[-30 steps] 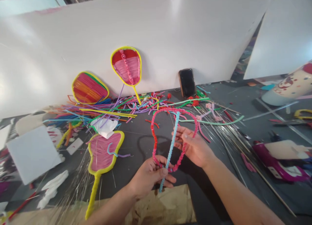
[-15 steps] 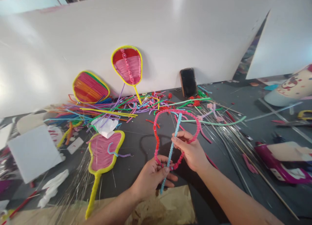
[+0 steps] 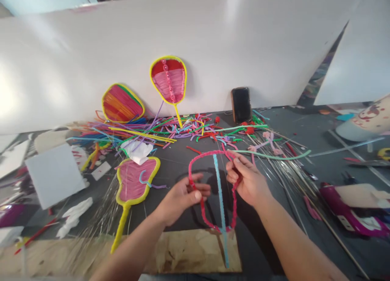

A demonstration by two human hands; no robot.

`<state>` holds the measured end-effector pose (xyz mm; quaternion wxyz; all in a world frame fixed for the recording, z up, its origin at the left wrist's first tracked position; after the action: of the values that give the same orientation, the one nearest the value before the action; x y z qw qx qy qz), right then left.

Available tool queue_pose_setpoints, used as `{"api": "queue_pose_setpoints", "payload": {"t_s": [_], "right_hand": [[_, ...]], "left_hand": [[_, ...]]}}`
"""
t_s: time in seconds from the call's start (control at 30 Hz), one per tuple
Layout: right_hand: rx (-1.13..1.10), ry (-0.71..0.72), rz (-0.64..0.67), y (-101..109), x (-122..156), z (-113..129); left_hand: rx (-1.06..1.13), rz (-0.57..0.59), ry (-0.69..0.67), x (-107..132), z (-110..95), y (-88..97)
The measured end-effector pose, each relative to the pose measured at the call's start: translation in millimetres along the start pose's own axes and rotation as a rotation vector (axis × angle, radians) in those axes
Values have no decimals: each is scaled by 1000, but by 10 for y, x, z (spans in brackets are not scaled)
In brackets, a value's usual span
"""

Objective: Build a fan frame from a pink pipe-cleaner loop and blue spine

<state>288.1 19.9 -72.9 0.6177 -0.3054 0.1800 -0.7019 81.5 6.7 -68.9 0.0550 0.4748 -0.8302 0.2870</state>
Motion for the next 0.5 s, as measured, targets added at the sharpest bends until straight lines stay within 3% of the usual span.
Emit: {"api": "queue_pose_setpoints", "payload": {"t_s": [0.1,0.2,0.33,0.5], "right_hand": [[171,-99,93,-64,81,-112],[412,-149,193,-97,143,-192],[734,-48,275,-101,159,-219],[1054,160,289,-108,158,-201]], "left_hand": [[39,-119,-93,-23,-150,120],[-117,-234,-144,-43,-189,206],[-528,-258,-160,-74,-148,202],[-888,-203,-342,-67,-198,89]]}}
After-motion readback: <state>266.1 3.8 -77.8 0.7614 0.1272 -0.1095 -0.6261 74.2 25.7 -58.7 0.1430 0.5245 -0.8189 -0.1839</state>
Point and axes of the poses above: each hand's wrist, its own x-axis away from the middle knuckle, its own y-axis out of the back of the hand, z = x × y, the point moved 2 cm from there along -x, towards the middle knuckle, and after that the axes turned 1 degree about -x, right-handed, at the moved point
